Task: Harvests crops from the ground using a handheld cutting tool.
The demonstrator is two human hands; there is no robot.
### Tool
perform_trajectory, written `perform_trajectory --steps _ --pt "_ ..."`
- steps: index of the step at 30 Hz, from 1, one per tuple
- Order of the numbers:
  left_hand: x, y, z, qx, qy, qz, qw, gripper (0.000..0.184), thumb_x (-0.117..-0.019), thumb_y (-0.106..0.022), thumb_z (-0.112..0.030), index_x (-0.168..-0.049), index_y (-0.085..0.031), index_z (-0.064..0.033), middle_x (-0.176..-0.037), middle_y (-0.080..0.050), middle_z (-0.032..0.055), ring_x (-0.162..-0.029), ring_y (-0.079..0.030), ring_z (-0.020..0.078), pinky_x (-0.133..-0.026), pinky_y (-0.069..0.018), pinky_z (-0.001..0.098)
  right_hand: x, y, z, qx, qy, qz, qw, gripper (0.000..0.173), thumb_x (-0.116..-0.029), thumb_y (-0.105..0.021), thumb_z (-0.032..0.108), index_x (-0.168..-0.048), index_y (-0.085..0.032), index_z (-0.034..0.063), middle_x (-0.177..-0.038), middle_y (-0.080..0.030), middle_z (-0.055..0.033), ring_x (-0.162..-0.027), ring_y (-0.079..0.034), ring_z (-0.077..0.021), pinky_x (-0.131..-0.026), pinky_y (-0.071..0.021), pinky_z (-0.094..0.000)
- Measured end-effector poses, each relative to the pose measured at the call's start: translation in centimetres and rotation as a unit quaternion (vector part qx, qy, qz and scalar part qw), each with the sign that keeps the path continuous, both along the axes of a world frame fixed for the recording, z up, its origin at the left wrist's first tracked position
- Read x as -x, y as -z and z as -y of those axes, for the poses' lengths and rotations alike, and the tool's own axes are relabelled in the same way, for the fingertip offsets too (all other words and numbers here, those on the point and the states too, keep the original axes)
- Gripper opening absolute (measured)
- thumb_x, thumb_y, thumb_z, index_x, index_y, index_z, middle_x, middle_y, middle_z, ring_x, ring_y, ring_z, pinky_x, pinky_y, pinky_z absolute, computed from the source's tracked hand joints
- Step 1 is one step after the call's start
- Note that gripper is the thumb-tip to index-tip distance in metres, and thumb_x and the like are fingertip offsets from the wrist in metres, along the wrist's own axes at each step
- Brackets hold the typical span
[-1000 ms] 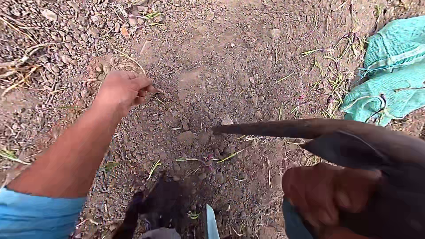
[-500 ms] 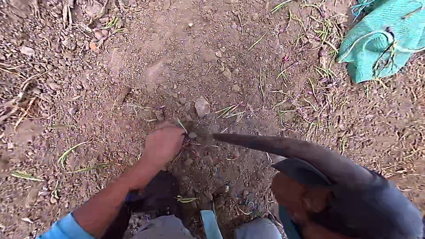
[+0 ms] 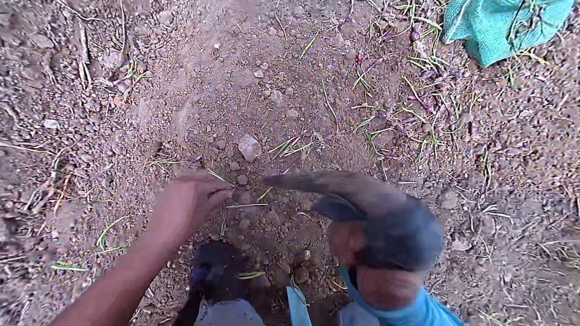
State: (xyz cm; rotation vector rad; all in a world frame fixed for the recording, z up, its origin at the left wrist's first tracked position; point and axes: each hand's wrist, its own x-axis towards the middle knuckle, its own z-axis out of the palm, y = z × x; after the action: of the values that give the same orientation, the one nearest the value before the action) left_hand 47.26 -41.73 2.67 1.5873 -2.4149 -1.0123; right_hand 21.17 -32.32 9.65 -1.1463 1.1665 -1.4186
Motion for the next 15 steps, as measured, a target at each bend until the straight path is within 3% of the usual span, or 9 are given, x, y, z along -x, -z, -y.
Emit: perform_trajectory --steps 2,3,4,6,9,11,13,15 --pt "3.3 -0.1 1.1 -0.024 0.013 0.029 0.999 0.006 -0.0890 -0.081 -0.011 -0.095 -0.081 -0.0087 -0.091 -0.075 0.0149 -0.094 -0.071 0.0388 -0.083 -0.0537 0.0660 -1.8 5.9 -0.4 -0.086 0.019 -0.099 0.991 0.063 -0.0974 -0.051 0.065 -0.087 -0.063 0.0038 -0.056 -0.054 0.0015 -0.047 -0.052 -0.0032 -0.045 -0.0470 -0.0244" --pt "5.3 0.6 1.1 -0.037 0.040 0.054 0.997 0.006 -0.0907 -0.080 -0.013 -0.094 -0.081 -0.0087 -0.092 -0.075 0.0155 -0.097 -0.070 0.0399 -0.087 -0.0524 0.0664 -2.4 7.5 -1.2 -0.123 0.039 -0.101 0.987 0.063 -0.0963 -0.052 0.064 -0.086 -0.064 0.0034 -0.055 -0.053 0.0023 -0.046 -0.050 -0.0031 -0.044 -0.0455 -0.0249" --pt "7.3 1.8 0.7 -0.057 0.078 0.088 0.991 0.008 -0.0931 -0.077 -0.015 -0.096 -0.082 -0.0087 -0.095 -0.074 0.0159 -0.101 -0.068 0.0404 -0.091 -0.0497 0.0654 -2.4 7.6 -2.0 -0.131 0.063 -0.080 0.986 0.061 -0.0969 -0.051 0.066 -0.086 -0.063 0.0067 -0.055 -0.051 0.0053 -0.046 -0.048 -0.0010 -0.044 -0.0439 -0.0227" --pt "10.3 4.5 -1.2 -0.092 0.165 0.165 0.968 0.011 -0.0956 -0.070 -0.012 -0.099 -0.079 -0.0074 -0.104 -0.074 0.0149 -0.110 -0.064 0.0385 -0.097 -0.0439 0.0603 -0.4 4.2 -4.0 -0.092 0.082 -0.042 0.991 0.056 -0.0979 -0.049 0.067 -0.088 -0.062 0.0135 -0.060 -0.053 0.0078 -0.050 -0.051 0.0016 -0.046 -0.0451 -0.0185" --pt "10.3 5.4 -3.4 -0.027 0.142 0.103 0.984 0.015 -0.0910 -0.079 -0.018 -0.101 -0.079 -0.0074 -0.104 -0.072 0.0172 -0.106 -0.064 0.0414 -0.091 -0.0468 0.0634 5.1 -1.0 -9.3 -0.079 0.063 -0.010 0.995 0.053 -0.0933 -0.051 0.074 -0.102 -0.068 0.0244 -0.077 -0.065 0.0096 -0.065 -0.060 -0.0005 -0.058 -0.0509 -0.0200" --pt "10.8 5.2 -2.5 0.053 0.115 0.027 0.992 0.019 -0.0878 -0.079 -0.013 -0.106 -0.075 -0.0089 -0.108 -0.070 0.0184 -0.106 -0.064 0.0447 -0.086 -0.0476 0.0662 7.5 -0.5 -11.1 -0.076 0.064 -0.059 0.993 0.054 -0.0938 -0.049 0.074 -0.107 -0.067 0.0253 -0.079 -0.066 0.0096 -0.067 -0.062 -0.0003 -0.059 -0.0520 -0.0201" --pt "12.7 5.6 -1.6 0.098 0.179 -0.029 0.979 0.024 -0.0891 -0.073 -0.001 -0.111 -0.077 -0.0110 -0.117 -0.069 0.0200 -0.108 -0.064 0.0469 -0.084 -0.0496 0.0659 7.4 2.4 -10.7 -0.089 0.116 -0.146 0.978 0.057 -0.0972 -0.044 0.073 -0.098 -0.066 0.0194 -0.065 -0.057 0.0069 -0.054 -0.055 -0.0003 -0.049 -0.0477 -0.0203" --pt "15.2 5.4 -0.9 0.041 0.262 -0.028 0.964 0.020 -0.0908 -0.070 0.004 -0.106 -0.078 -0.0061 -0.124 -0.066 0.0218 -0.114 -0.062 0.0471 -0.090 -0.0517 0.0651 7.2 3.3 -10.2 -0.106 0.162 -0.158 0.968 0.054 -0.0982 -0.045 0.070 -0.091 -0.063 0.0193 -0.060 -0.053 0.0081 -0.049 -0.052 0.0004 -0.044 -0.0452 -0.0202"
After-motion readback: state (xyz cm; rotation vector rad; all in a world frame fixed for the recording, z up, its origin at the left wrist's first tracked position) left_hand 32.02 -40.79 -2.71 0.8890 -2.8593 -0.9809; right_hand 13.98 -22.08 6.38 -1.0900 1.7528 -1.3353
